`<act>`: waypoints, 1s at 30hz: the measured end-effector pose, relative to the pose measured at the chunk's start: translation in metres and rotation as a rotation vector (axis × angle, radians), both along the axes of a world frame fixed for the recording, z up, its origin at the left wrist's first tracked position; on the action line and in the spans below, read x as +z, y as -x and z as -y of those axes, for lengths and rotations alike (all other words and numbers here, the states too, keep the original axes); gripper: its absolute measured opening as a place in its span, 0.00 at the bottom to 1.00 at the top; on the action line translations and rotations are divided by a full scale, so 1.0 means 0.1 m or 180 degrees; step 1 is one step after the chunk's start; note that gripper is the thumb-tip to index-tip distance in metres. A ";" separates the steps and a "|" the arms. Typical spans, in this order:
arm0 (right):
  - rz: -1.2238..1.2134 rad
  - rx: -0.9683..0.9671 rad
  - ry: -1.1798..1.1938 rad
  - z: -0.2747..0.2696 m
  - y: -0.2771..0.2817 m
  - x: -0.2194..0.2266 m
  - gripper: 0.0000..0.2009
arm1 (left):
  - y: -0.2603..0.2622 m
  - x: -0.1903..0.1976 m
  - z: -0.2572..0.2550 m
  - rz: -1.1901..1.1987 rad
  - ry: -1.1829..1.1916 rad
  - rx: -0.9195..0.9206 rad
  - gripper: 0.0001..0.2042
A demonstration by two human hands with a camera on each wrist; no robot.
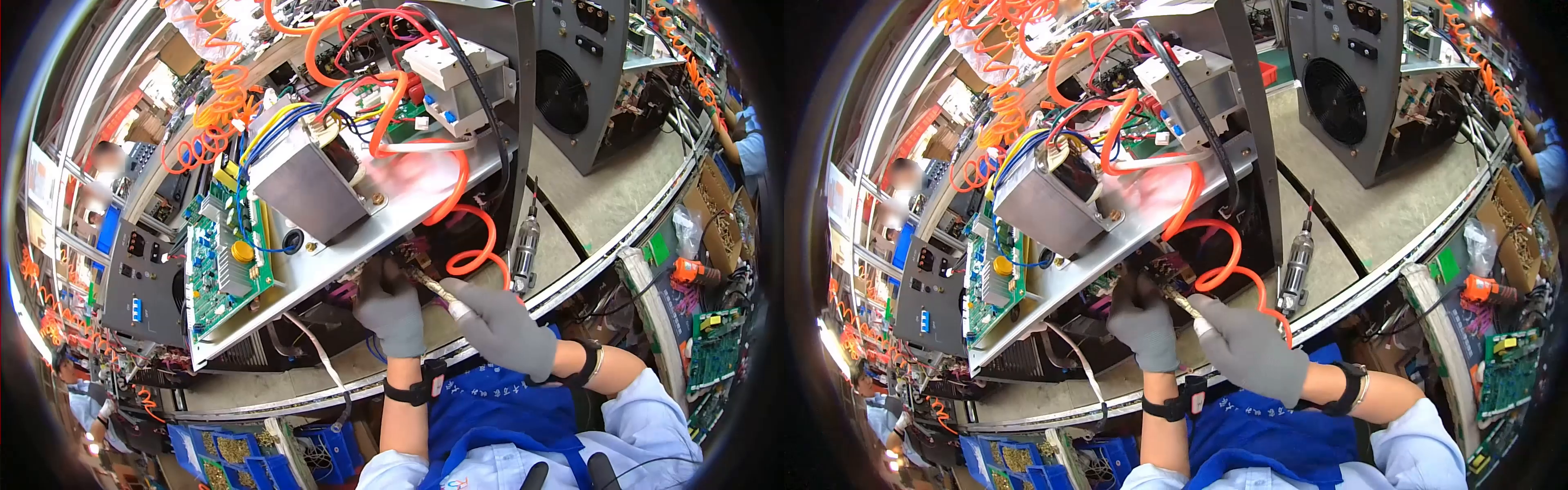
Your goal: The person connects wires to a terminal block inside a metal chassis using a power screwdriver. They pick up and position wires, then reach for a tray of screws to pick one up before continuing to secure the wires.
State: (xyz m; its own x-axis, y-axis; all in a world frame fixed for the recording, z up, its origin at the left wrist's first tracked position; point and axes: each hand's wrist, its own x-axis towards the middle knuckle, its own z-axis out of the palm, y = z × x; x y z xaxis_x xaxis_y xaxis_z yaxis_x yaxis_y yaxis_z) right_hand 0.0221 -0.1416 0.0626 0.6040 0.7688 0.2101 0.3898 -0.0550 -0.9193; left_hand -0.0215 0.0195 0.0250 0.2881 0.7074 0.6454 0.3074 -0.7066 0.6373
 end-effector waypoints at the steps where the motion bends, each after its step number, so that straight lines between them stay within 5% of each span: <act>1: 0.0021 -0.0092 0.0031 -0.03 0.04 -0.03 0.19 | -0.02 -0.01 -0.02 0.0064 -0.0193 0.0031 0.08; 7: -0.0054 -0.0178 -0.0086 0.02 0.19 -0.11 0.20 | 0.11 -0.05 -0.09 -0.0081 0.0258 -0.0314 0.09; 8: -0.0646 0.0087 0.0048 0.09 0.17 -0.11 0.21 | 0.15 -0.03 -0.07 -0.0049 0.0247 -0.0331 0.09; 11: -0.1591 0.0276 0.0097 0.19 0.30 0.00 0.22 | 0.35 0.18 0.11 0.0218 0.2180 -0.0889 0.13; 12: -0.1960 0.0219 0.0019 0.21 0.36 0.03 0.21 | 0.38 0.18 0.13 0.0204 0.2179 -0.0920 0.13; 14: -0.2052 0.0152 0.0017 0.17 0.39 -0.01 0.20 | 0.43 0.17 0.17 0.0378 0.3350 -0.1446 0.15; 16: -0.2201 0.0646 0.0277 0.16 0.36 -0.01 0.18 | 0.39 0.17 0.23 0.0542 0.3347 -0.1511 0.16; 23: -0.1538 0.0102 -0.0130 0.05 0.29 -0.10 0.14 | 0.27 0.19 0.18 0.0582 0.3347 -0.1504 0.13; 30: -0.1591 0.0283 0.0061 -0.02 0.22 -0.10 0.18 | 0.27 0.19 0.12 0.0749 0.3448 -0.1381 0.13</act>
State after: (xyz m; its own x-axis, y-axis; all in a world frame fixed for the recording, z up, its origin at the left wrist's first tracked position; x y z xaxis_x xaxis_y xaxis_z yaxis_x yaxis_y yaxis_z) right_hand 0.0000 -0.1395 0.0527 0.5593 0.8226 -0.1026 -0.0937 -0.0603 -0.9938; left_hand -0.0482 0.0072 0.0442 0.5926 0.7896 -0.1593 -0.0290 0.2185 0.9754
